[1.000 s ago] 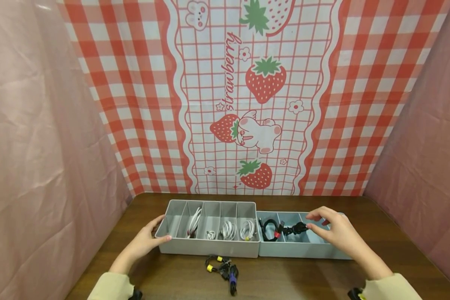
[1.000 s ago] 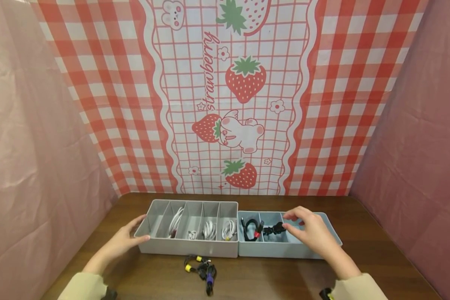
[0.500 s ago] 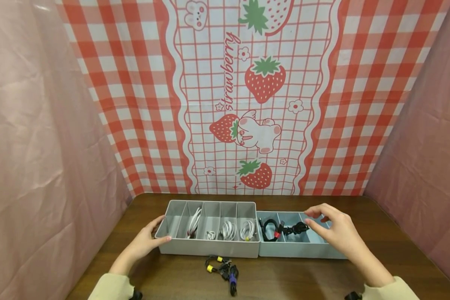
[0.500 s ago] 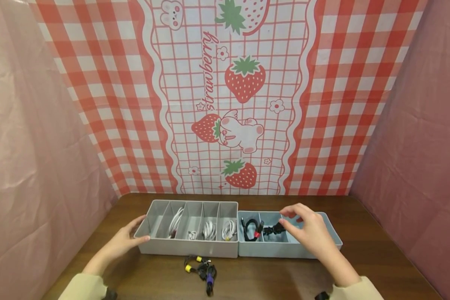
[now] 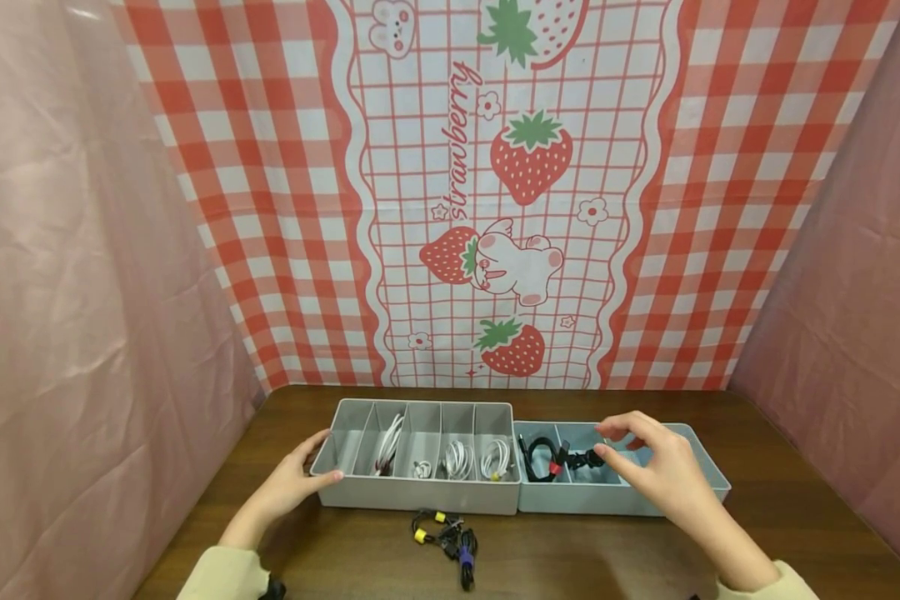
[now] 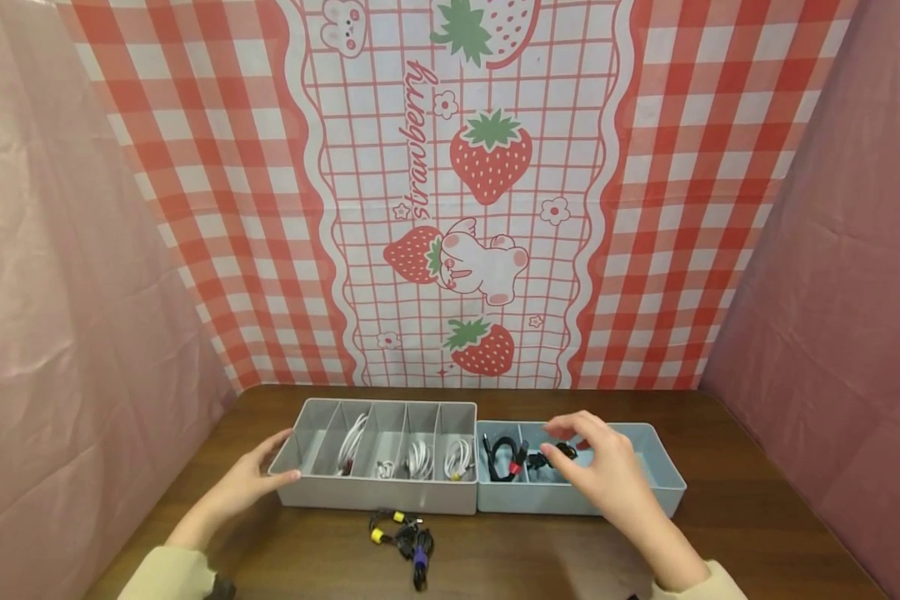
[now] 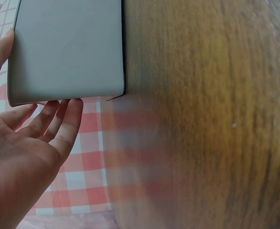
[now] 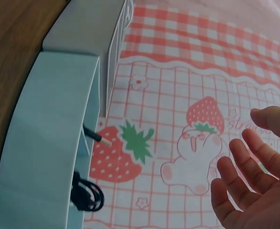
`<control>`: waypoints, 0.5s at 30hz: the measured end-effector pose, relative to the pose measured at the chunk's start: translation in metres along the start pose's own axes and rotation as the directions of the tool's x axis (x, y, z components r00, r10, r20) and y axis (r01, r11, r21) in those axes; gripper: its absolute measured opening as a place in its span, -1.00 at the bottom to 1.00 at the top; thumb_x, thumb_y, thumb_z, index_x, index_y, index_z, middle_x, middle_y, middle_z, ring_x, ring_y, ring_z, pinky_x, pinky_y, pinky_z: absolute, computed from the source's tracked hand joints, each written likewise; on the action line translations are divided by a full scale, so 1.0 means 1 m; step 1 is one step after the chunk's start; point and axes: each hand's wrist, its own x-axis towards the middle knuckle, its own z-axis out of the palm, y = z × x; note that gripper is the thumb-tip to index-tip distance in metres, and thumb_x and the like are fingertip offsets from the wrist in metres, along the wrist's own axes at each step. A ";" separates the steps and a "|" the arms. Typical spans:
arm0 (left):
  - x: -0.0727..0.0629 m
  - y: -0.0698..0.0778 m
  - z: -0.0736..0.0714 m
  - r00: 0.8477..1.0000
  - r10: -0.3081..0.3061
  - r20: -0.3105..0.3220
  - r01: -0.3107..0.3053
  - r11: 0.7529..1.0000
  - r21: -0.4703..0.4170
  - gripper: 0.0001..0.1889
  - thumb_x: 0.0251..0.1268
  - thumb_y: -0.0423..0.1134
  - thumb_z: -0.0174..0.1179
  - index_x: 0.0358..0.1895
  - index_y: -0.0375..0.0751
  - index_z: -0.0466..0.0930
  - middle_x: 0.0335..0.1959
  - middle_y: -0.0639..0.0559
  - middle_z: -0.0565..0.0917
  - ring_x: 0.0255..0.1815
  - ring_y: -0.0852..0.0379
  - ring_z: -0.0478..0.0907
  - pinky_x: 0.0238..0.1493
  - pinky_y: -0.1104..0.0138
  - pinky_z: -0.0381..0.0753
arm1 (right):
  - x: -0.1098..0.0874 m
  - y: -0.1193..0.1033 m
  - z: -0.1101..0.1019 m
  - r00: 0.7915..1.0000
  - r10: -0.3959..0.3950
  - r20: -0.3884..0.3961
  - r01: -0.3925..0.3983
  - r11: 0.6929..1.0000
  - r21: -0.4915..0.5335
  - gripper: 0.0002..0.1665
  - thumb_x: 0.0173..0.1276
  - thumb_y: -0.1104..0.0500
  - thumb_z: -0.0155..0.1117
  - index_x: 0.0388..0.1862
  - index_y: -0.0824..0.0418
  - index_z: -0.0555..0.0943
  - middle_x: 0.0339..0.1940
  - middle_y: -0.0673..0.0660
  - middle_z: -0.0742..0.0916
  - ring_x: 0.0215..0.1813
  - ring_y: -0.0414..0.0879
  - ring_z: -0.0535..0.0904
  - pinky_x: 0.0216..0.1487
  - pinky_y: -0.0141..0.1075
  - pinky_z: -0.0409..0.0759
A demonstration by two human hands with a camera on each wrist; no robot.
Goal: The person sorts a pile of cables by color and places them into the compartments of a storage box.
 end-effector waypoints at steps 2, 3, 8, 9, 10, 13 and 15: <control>0.000 0.000 0.000 1.000 -0.008 -0.002 0.008 1.000 -0.007 -0.17 0.13 -0.21 0.34 0.42 -0.37 0.08 0.30 -0.38 0.33 0.21 -0.24 0.39 -0.01 0.25 0.52 | -0.001 -0.004 0.002 1.000 -0.011 -0.007 0.011 1.000 0.015 -0.67 0.03 0.24 0.50 -0.22 -0.02 0.64 -0.33 -0.23 0.64 -0.28 -0.39 0.48 -0.26 -0.53 0.45; 0.000 0.000 -0.001 1.000 -0.007 -0.001 0.007 1.000 -0.005 -0.17 0.14 -0.20 0.33 0.42 -0.37 0.08 0.30 -0.39 0.33 0.21 -0.23 0.40 -0.02 0.25 0.52 | -0.001 -0.006 0.003 1.000 -0.015 -0.010 0.015 1.000 0.025 -0.66 0.02 0.24 0.50 -0.22 -0.03 0.64 -0.33 -0.24 0.64 -0.28 -0.39 0.48 -0.25 -0.55 0.44; 0.000 0.000 -0.001 1.000 -0.010 -0.003 0.010 1.000 -0.001 -0.17 0.14 -0.20 0.33 0.42 -0.36 0.08 0.30 -0.38 0.33 0.21 -0.23 0.39 -0.01 0.25 0.51 | -0.002 -0.016 0.006 1.000 -0.012 -0.009 0.013 0.999 0.050 -0.64 0.00 0.25 0.51 -0.22 -0.03 0.64 -0.34 -0.24 0.62 -0.28 -0.38 0.48 -0.24 -0.58 0.41; 0.000 0.000 -0.001 1.000 -0.011 -0.003 0.011 1.000 0.002 -0.17 0.14 -0.19 0.33 0.42 -0.36 0.08 0.30 -0.38 0.33 0.22 -0.23 0.39 0.00 0.24 0.51 | -0.002 -0.018 0.007 1.000 -0.006 -0.005 0.006 0.999 0.050 -0.64 0.00 0.24 0.52 -0.21 -0.03 0.64 -0.34 -0.24 0.62 -0.28 -0.39 0.48 -0.24 -0.58 0.42; 0.000 0.001 0.000 1.000 -0.013 -0.005 0.013 1.000 0.003 -0.16 0.14 -0.19 0.34 0.42 -0.36 0.09 0.30 -0.38 0.33 0.22 -0.23 0.39 0.00 0.23 0.51 | -0.003 -0.020 0.008 1.000 0.001 0.000 -0.001 0.999 0.052 -0.64 0.00 0.23 0.52 -0.20 -0.01 0.64 -0.34 -0.23 0.62 -0.27 -0.37 0.48 -0.25 -0.56 0.43; -0.001 0.001 0.000 1.000 -0.006 -0.001 0.006 1.000 0.006 -0.16 0.14 -0.19 0.33 0.42 -0.38 0.08 0.30 -0.40 0.32 0.22 -0.25 0.38 0.01 0.19 0.51 | -0.005 -0.026 0.011 0.999 0.029 0.023 -0.030 0.998 0.060 -0.62 0.03 0.20 0.51 -0.15 0.01 0.63 -0.31 -0.22 0.62 -0.27 -0.31 0.49 -0.26 -0.51 0.47; -0.001 0.001 0.000 1.000 -0.003 -0.001 0.003 1.000 0.006 -0.16 0.14 -0.19 0.33 0.42 -0.38 0.08 0.30 -0.40 0.32 0.22 -0.25 0.38 0.02 0.17 0.51 | -0.006 -0.030 0.014 0.999 0.039 0.032 -0.041 0.997 0.069 -0.60 0.03 0.19 0.51 -0.12 0.01 0.62 -0.29 -0.21 0.63 -0.26 -0.27 0.50 -0.27 -0.46 0.49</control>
